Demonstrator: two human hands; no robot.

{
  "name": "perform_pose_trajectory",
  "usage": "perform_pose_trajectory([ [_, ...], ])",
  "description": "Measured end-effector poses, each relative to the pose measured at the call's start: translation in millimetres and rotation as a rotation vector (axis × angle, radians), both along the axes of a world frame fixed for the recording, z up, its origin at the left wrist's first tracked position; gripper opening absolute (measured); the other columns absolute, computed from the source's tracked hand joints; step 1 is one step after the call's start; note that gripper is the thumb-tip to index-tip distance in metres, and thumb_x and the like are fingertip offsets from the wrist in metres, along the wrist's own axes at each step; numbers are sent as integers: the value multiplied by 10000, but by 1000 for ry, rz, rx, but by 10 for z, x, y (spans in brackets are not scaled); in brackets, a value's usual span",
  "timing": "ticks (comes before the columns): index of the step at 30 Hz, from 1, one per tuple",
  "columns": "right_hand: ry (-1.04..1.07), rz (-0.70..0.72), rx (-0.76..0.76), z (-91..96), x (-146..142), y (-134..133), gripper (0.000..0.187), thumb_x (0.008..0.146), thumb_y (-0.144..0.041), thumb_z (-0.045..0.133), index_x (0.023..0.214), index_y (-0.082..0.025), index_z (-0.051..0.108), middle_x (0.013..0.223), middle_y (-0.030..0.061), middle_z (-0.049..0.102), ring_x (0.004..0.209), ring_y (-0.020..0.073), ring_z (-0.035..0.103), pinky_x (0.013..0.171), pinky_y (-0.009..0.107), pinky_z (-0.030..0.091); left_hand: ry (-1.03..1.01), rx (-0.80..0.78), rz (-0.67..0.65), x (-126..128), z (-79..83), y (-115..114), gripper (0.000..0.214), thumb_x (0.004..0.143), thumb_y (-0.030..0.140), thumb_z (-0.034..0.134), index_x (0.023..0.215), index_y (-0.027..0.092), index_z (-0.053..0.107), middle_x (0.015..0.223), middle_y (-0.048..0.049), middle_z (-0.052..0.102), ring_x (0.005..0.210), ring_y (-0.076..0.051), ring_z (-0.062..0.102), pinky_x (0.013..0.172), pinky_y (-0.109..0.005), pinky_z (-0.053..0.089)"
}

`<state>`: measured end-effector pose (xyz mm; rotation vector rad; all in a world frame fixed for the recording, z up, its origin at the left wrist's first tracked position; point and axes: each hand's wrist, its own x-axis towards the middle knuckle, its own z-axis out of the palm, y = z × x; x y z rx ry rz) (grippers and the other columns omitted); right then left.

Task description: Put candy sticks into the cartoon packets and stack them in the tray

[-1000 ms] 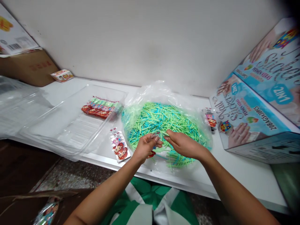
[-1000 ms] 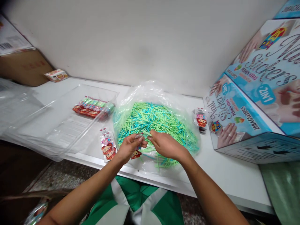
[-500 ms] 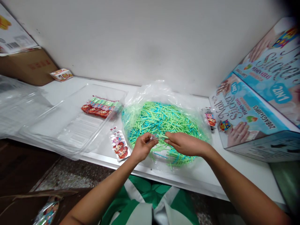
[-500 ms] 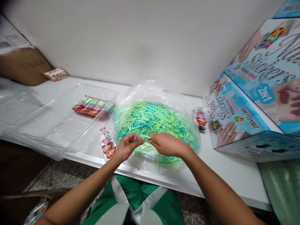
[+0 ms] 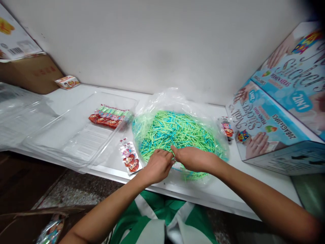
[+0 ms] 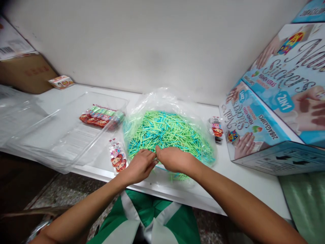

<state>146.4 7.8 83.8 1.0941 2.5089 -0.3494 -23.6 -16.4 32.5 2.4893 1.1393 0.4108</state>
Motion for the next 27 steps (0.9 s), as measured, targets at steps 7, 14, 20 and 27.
perform_pose_trajectory([
  [7,410,-129,-120,87,130,159,459,827,-364,555,1243,-179,491,886,77,677,776,209,620,623,264,400,-600,-658,138,24,-180,-50,252,921,370,337,821,179,468,676,-12,563,544,-110,506,543,-235,391],
  [14,1038,-551,-409,-286,143,40,234,826,-383,533,737,-169,563,630,-25,526,583,108,495,561,236,408,-1072,-1061,234,80,-236,-125,302,854,447,488,876,146,489,697,-5,557,481,-72,459,462,-207,355],
  [20,1242,-718,-457,-447,48,-91,158,794,-323,578,787,-169,610,640,-31,539,555,90,478,545,229,392,-1090,-986,276,82,-274,-174,284,874,439,474,854,156,485,697,5,545,504,-67,457,486,-207,359],
  [27,1197,-725,-325,-434,50,-138,161,808,-329,543,760,-181,585,632,-26,548,588,112,512,561,240,401,-1107,-1018,287,111,-268,-175,295,857,449,497,841,154,495,685,9,555,487,-62,458,478,-204,338],
])
